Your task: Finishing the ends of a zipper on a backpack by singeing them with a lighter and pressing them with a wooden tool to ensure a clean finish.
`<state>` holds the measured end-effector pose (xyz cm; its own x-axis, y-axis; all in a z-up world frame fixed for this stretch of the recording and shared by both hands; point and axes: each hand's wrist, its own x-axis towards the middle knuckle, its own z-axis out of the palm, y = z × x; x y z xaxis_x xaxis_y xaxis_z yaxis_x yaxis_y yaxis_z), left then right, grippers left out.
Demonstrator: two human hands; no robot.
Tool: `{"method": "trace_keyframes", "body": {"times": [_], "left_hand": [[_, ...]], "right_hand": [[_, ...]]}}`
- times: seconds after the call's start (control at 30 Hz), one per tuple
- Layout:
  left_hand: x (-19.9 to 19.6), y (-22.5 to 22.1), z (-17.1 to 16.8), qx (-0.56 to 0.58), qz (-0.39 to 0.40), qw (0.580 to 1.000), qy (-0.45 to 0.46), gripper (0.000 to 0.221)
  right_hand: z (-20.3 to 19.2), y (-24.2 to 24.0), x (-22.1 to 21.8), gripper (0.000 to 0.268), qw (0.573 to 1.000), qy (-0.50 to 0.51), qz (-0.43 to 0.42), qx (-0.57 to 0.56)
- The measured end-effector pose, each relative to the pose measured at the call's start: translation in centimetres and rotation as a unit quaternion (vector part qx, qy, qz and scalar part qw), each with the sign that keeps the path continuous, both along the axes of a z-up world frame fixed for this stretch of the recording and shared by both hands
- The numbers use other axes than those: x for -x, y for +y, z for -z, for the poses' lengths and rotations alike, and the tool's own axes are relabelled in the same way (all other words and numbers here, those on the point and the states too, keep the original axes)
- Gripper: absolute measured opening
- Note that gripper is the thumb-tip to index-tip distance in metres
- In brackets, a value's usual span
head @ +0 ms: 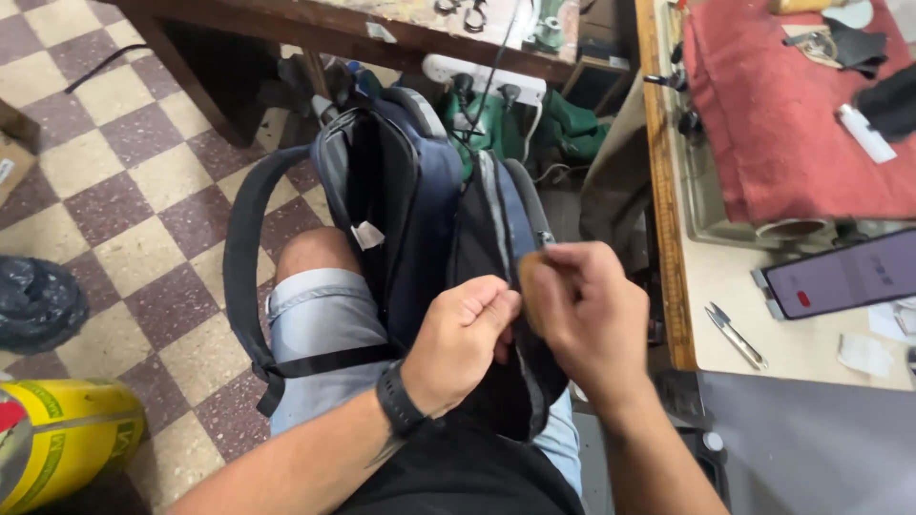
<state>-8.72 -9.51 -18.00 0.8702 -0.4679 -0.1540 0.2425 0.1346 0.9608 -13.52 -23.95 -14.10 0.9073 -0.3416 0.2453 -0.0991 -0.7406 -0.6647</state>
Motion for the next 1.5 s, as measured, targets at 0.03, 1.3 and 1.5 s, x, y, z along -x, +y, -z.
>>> {"method": "trace_keyframes", "body": {"times": [0.03,1.3,1.5], "left_hand": [[-0.2,0.0,0.0,-0.022,-0.005,1.0,-0.018,0.038],[-2.3,5.8,3.0,-0.013,-0.128,0.987,0.094,0.024],[-2.7,6.4,3.9,0.021,-0.121,0.988,0.097,0.024]], "right_hand": [[0.4,0.2,-0.6,0.025,1.0,-0.02,0.014,0.009],[9.4,-30.5,-1.0,0.105,0.741,0.003,0.67,0.053],[10.1,-31.5,-0.6,0.101,0.733,0.008,0.676,0.071]]}}
